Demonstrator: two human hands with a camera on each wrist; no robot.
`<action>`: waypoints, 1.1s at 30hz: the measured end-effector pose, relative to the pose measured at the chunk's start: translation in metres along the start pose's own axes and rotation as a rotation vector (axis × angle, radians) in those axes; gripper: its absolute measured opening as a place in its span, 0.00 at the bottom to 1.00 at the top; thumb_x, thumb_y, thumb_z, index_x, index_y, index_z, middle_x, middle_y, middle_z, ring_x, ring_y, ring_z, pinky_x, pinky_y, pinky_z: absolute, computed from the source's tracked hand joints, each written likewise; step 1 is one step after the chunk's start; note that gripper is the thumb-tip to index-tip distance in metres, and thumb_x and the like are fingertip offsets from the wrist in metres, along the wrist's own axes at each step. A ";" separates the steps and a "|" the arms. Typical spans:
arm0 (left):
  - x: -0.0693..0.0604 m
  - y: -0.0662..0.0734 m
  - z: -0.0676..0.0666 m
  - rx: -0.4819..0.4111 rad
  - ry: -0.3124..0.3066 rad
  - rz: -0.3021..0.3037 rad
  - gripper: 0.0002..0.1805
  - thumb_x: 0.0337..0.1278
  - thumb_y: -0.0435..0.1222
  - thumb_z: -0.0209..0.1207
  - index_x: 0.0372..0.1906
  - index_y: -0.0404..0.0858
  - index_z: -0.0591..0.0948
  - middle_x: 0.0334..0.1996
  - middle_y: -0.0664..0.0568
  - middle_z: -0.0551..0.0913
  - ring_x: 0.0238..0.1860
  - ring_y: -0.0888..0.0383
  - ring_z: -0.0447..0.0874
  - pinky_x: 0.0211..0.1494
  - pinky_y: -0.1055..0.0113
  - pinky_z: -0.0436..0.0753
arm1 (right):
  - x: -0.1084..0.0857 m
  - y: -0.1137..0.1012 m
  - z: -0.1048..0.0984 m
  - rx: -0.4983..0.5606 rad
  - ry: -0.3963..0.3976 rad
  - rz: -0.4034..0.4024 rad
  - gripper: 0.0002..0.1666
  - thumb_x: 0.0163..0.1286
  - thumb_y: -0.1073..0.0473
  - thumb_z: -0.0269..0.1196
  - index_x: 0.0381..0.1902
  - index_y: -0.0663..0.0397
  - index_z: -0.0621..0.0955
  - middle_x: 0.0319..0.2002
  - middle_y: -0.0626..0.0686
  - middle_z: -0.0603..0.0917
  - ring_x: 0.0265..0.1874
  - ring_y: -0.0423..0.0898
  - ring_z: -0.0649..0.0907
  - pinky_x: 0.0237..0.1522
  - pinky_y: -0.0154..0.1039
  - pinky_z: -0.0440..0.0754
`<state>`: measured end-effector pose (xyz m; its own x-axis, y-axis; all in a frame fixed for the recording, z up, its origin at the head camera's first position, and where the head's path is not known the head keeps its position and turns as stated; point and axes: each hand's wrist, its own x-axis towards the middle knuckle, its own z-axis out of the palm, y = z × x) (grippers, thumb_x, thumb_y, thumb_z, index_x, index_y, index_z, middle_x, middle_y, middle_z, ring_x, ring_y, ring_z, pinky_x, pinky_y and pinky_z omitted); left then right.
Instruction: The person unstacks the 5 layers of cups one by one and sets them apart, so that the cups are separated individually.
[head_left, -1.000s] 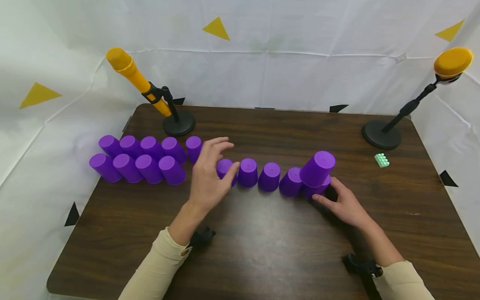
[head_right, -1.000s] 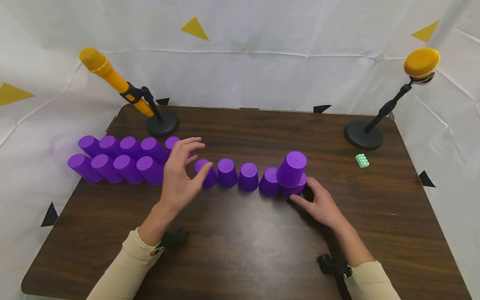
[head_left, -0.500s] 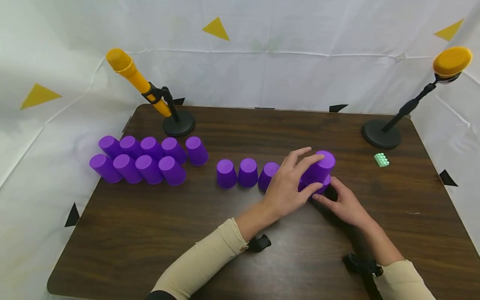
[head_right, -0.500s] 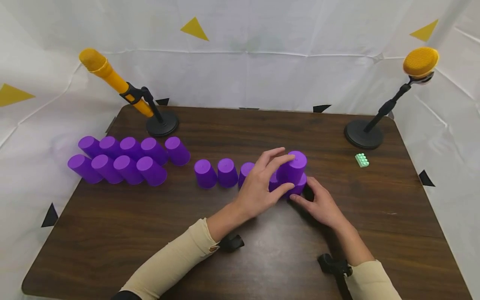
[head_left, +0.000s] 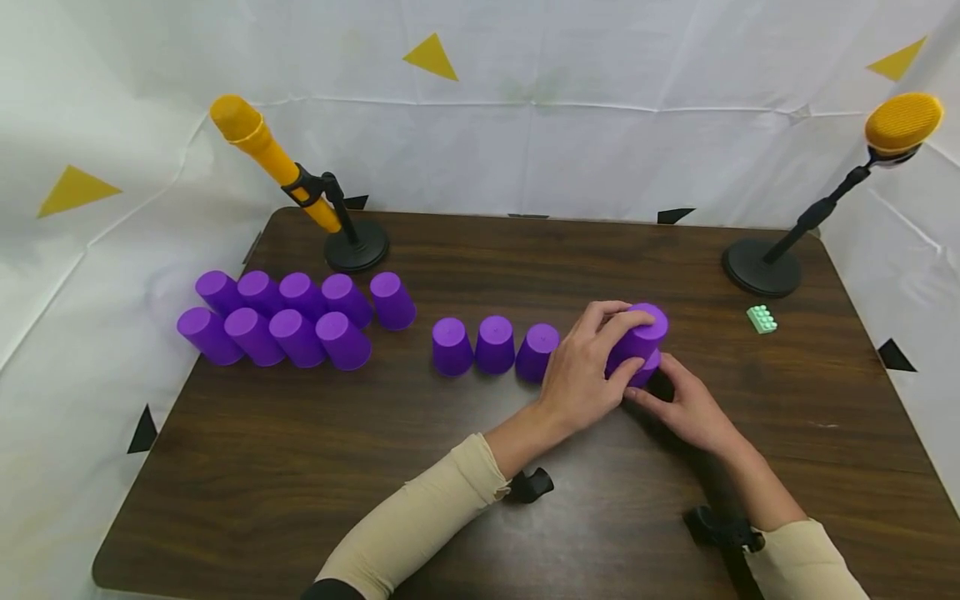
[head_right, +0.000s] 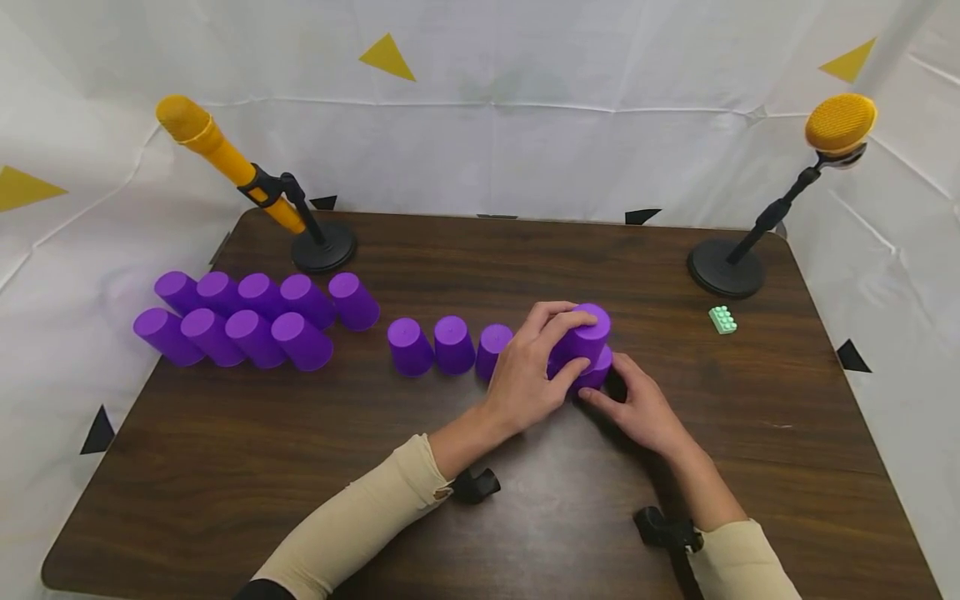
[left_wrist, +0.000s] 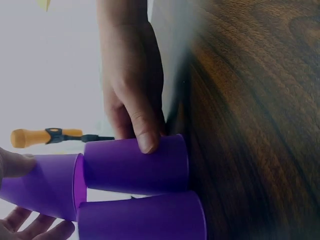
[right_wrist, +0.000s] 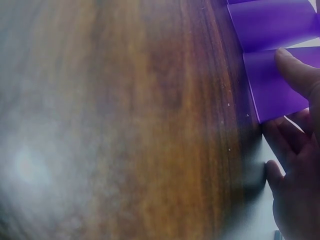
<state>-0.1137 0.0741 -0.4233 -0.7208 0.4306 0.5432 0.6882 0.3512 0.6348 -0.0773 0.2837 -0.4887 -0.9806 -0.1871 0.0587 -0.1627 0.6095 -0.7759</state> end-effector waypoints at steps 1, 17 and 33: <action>-0.001 0.000 -0.003 -0.005 0.007 0.005 0.26 0.57 0.36 0.67 0.60 0.52 0.76 0.60 0.55 0.71 0.57 0.61 0.74 0.48 0.71 0.76 | 0.000 0.000 0.000 0.000 0.000 0.003 0.33 0.66 0.57 0.68 0.66 0.59 0.70 0.60 0.64 0.75 0.62 0.64 0.72 0.61 0.68 0.64; -0.073 -0.036 -0.151 0.067 0.300 -0.147 0.25 0.50 0.26 0.68 0.55 0.43 0.78 0.58 0.48 0.73 0.57 0.53 0.75 0.57 0.55 0.78 | 0.002 -0.001 -0.001 -0.045 -0.015 0.065 0.34 0.66 0.50 0.68 0.64 0.58 0.71 0.55 0.62 0.77 0.59 0.61 0.74 0.61 0.65 0.65; -0.104 -0.115 -0.173 0.461 0.148 -0.400 0.28 0.49 0.27 0.70 0.55 0.46 0.75 0.53 0.43 0.72 0.36 0.41 0.83 0.32 0.47 0.82 | 0.000 -0.001 -0.001 -0.037 -0.024 0.093 0.34 0.67 0.49 0.67 0.65 0.58 0.70 0.56 0.62 0.76 0.59 0.61 0.73 0.61 0.66 0.64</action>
<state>-0.1319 -0.1552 -0.4576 -0.9109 0.0834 0.4042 0.3040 0.7981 0.5202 -0.0773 0.2844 -0.4873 -0.9887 -0.1470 -0.0277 -0.0759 0.6529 -0.7537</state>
